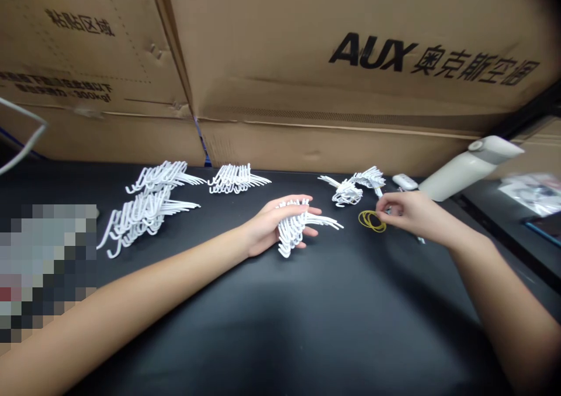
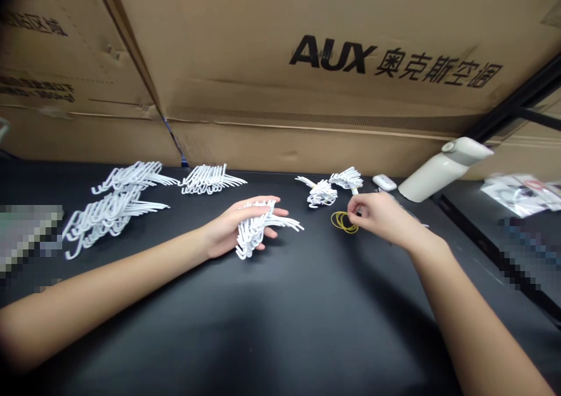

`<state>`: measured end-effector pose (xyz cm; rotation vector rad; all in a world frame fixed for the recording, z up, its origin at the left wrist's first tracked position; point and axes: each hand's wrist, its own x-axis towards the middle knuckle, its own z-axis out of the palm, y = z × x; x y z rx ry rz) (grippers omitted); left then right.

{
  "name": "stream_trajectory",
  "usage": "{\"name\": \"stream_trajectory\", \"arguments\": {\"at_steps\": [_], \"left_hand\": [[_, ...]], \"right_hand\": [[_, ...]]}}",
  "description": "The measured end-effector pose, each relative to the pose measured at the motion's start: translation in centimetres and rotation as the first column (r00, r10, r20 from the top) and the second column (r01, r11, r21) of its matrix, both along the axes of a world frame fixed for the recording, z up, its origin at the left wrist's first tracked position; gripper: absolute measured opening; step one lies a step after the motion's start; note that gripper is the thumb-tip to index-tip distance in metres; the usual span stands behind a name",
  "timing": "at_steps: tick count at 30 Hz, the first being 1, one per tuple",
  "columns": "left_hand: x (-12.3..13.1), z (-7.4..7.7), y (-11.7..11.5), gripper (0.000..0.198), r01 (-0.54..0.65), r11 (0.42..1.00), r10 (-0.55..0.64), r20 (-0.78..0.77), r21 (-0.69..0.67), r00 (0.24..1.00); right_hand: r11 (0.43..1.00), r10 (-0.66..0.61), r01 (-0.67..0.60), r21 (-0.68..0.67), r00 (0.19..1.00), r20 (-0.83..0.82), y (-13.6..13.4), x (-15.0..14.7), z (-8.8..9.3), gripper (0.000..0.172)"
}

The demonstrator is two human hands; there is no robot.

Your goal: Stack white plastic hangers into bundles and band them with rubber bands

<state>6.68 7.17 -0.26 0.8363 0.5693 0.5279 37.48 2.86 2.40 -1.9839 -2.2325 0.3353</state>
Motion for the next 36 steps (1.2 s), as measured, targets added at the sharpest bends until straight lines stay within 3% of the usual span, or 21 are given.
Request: {"name": "stream_trajectory", "arguments": {"at_steps": [5, 11, 14, 18, 21, 28, 30, 32, 36], "left_hand": [[0.0, 0.1, -0.1, 0.045, -0.008, 1.000, 0.008, -0.011, 0.003, 1.000], [0.1, 0.1, -0.1, 0.044, -0.005, 1.000, 0.005, -0.008, 0.004, 1.000], [0.1, 0.1, -0.1, 0.042, -0.005, 1.000, 0.005, -0.001, 0.000, 1.000], [0.0, 0.1, -0.1, 0.041, -0.004, 1.000, 0.004, -0.002, 0.003, 1.000], [0.0, 0.1, -0.1, 0.043, -0.007, 1.000, 0.007, -0.003, 0.012, 1.000], [0.1, -0.1, -0.1, 0.043, 0.004, 1.000, -0.004, 0.022, 0.021, 1.000], [0.1, -0.2, -0.1, 0.043, 0.006, 1.000, -0.007, 0.023, 0.022, 1.000], [0.1, -0.2, -0.2, 0.044, 0.007, 1.000, -0.008, 0.022, 0.025, 1.000], [0.1, -0.2, -0.2, 0.044, 0.007, 1.000, -0.008, 0.031, 0.029, 0.999]], "right_hand": [[0.999, -0.018, 0.006, -0.046, 0.966, -0.258, 0.1, 0.4, 0.1, 0.024], [0.983, -0.153, 0.074, -0.167, 0.834, -0.531, -0.1, 0.6, 1.0, 0.041], [0.974, -0.218, 0.115, -0.195, 0.705, -0.675, -0.2, 0.7, 1.0, 0.038], [0.960, -0.274, 0.175, -0.220, 0.418, -0.866, 0.0, -0.3, 0.1, 0.030], [0.942, -0.331, 0.147, -0.303, 0.238, -0.913, 0.0, -2.4, -0.6, 0.029], [0.943, -0.333, 0.033, -0.332, 0.055, -0.941, -1.2, -6.9, -1.1, 0.018], [0.956, -0.294, 0.008, -0.295, 0.058, -0.954, -1.6, -7.6, -1.3, 0.015], [0.972, -0.233, 0.010, -0.233, 0.110, -0.966, -2.0, -8.1, -1.5, 0.014], [0.998, -0.039, 0.065, -0.019, 0.320, -0.947, -3.0, -9.1, -1.7, 0.017]]}}
